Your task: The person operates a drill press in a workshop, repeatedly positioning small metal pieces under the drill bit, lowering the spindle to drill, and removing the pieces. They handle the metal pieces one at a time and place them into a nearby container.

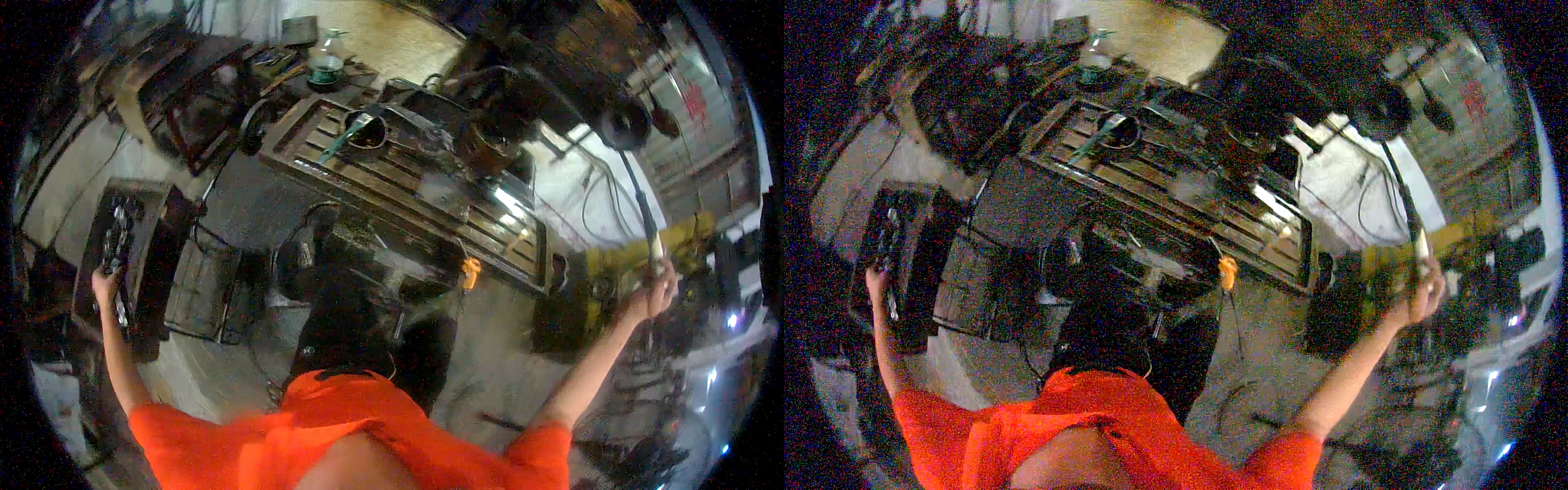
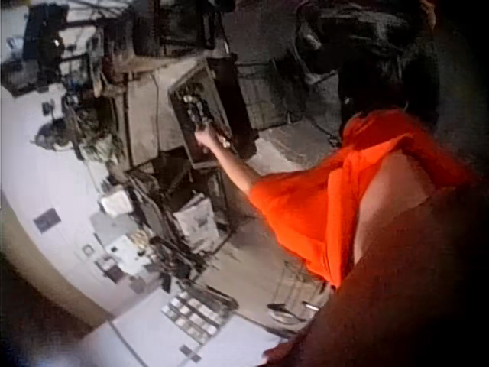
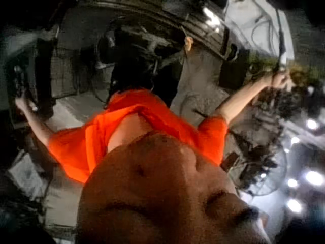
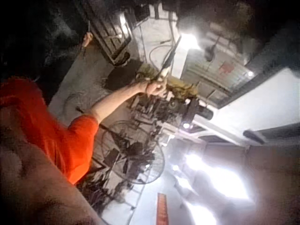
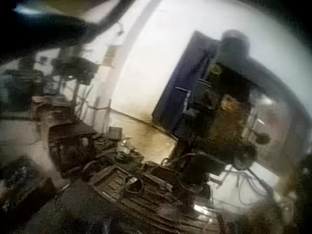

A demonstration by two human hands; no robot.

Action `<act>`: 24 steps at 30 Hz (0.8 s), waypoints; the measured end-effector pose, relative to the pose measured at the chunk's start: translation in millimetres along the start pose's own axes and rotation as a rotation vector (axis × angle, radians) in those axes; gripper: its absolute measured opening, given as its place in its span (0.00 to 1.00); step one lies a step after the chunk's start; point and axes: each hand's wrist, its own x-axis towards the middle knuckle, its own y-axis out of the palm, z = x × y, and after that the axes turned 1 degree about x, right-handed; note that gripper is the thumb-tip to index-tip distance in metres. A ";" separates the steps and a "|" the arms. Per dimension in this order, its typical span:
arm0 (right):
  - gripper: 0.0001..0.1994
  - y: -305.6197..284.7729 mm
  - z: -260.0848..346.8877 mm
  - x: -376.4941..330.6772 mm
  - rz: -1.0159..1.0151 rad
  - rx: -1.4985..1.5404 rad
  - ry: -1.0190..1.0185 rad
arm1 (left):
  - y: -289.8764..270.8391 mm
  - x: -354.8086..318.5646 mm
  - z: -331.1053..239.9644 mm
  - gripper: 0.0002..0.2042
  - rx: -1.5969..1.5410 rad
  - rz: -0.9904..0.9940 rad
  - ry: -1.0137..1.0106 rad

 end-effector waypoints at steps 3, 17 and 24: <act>0.13 -10.1 -8.0 8.9 0.004 -0.087 -0.019 | -27.5 -32.5 -75.0 0.16 -1.024 0.079 -0.150; 0.12 13.6 23.4 44.2 -0.047 0.098 0.151 | 81.0 -24.1 -291.5 0.12 -1.702 0.528 0.106; 0.11 -30.7 5.1 113.5 0.173 -0.034 -0.081 | 131.1 -67.2 -356.9 0.13 -1.400 0.735 0.096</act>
